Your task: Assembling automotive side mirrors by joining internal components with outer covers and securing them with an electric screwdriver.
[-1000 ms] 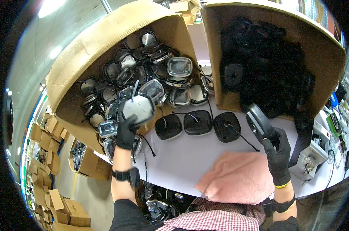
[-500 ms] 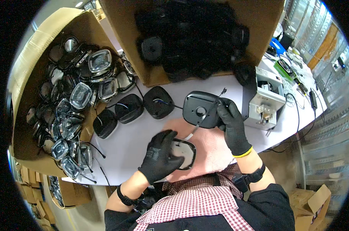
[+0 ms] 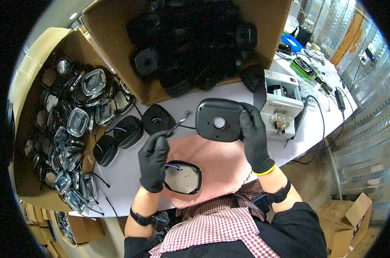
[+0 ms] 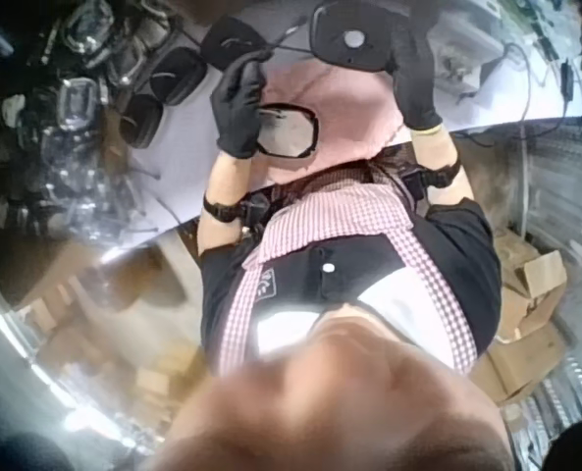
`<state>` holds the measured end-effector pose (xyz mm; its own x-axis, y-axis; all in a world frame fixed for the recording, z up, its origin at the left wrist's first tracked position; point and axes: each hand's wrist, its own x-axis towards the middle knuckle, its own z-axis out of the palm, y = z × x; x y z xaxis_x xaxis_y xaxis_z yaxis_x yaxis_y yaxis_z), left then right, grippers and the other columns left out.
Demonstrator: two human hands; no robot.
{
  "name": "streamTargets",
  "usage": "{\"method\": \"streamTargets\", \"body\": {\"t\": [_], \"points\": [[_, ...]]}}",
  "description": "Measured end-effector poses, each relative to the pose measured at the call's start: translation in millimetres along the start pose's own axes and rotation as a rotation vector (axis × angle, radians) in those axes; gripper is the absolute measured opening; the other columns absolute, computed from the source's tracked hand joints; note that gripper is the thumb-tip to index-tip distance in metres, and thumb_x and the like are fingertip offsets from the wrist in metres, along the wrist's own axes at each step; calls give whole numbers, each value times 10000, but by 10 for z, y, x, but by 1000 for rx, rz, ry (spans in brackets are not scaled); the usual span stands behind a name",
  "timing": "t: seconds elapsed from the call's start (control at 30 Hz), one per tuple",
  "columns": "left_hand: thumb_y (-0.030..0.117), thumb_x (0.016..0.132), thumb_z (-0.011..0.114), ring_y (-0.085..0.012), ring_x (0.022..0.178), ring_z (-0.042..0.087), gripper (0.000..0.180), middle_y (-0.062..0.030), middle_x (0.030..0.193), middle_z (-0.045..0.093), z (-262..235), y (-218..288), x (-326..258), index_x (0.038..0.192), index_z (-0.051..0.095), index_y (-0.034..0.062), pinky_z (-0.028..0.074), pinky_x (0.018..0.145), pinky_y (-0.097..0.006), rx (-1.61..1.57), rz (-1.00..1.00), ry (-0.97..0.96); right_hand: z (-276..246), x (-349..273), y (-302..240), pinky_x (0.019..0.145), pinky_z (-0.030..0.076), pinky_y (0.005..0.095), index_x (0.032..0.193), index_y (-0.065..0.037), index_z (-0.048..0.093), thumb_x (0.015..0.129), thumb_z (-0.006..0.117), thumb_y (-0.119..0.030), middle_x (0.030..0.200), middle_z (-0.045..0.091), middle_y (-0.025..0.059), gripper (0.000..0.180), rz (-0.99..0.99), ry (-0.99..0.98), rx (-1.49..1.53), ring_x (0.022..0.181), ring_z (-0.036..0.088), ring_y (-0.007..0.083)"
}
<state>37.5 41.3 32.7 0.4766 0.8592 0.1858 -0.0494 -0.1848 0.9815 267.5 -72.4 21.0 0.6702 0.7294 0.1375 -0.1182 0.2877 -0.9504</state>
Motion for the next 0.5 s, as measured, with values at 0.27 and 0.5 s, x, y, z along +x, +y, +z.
{"method": "streamTargets", "body": {"t": [0.27, 0.5], "points": [[182, 986, 562, -39, 720, 460, 217, 45, 846, 588, -9, -24, -61, 1104, 663, 30, 417, 644, -211, -50, -182, -76, -43, 13, 254, 869, 572, 326, 1291, -37, 519, 980, 502, -296, 1180, 635, 94, 405, 370, -136, 487, 1060, 641, 190], [165, 978, 574, -115, 906, 616, 238, -56, 1027, 663, -37, -47, -110, 1121, 631, -17, 504, 802, -261, -101, -188, -170, 221, -134, 269, 936, 546, 367, 1363, -18, 440, 990, 504, -187, 1297, 561, 119, 415, 405, -444, 389, 1114, 598, 203]]}}
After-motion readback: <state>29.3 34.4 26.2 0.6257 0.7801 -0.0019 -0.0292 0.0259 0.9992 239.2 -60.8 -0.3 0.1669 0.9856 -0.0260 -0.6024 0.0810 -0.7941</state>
